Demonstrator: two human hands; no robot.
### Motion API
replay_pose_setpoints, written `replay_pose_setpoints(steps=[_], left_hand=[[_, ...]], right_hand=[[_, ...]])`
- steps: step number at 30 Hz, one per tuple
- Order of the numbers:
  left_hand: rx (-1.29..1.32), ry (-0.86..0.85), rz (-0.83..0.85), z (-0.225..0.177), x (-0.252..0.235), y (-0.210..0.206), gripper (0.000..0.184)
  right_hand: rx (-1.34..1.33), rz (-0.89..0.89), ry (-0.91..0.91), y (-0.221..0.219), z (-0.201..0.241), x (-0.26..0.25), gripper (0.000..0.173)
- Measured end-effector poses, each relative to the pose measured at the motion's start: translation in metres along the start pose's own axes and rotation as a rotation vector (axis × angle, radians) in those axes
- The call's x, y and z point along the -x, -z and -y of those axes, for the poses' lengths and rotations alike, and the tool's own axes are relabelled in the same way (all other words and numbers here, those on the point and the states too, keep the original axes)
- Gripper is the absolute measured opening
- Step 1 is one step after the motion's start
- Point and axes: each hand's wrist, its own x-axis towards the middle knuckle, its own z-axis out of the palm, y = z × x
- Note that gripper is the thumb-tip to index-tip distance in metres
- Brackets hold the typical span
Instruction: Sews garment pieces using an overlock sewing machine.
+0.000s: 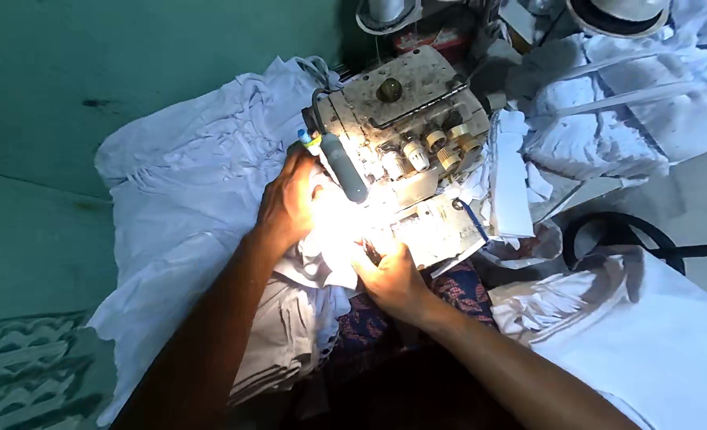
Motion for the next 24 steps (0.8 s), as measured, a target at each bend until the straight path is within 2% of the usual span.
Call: replay_pose_setpoints(steps=[1,4,8,10,13,16,19,24], left_hand=[[0.013,-0.002,0.043,0.006,-0.002,0.006,0.044],[0.065,-0.037,0.054,0.018,0.009,0.023,0.016],[0.313,0.053,0.102,0.014,0.045,0.049,0.009],[0.411,0.081,0.107,0.011,0.059,0.048,0.011],[0.384,0.021,-0.089,0.009,0.075,0.033,0.015],[0.391,0.026,-0.312,0.001,0.087,0.022,0.014],[0.479,0.071,-0.41,-0.008,0.096,0.015,0.015],[0.604,0.038,-0.504,-0.015,0.105,0.014,0.01]], right_hand=[[0.016,-0.009,0.027,0.002,-0.003,0.003,0.016],[0.102,-0.059,0.057,0.019,-0.016,0.013,0.019],[0.3,-0.072,0.18,0.041,-0.019,0.014,0.046],[0.338,-0.058,0.26,0.043,-0.011,0.011,0.049],[0.394,-0.043,0.282,0.035,0.002,0.003,0.035],[0.457,-0.052,0.27,0.023,0.011,-0.006,0.036],[0.458,-0.046,0.328,0.014,0.016,-0.015,0.035],[0.504,-0.005,0.434,0.002,0.026,-0.026,0.032]])
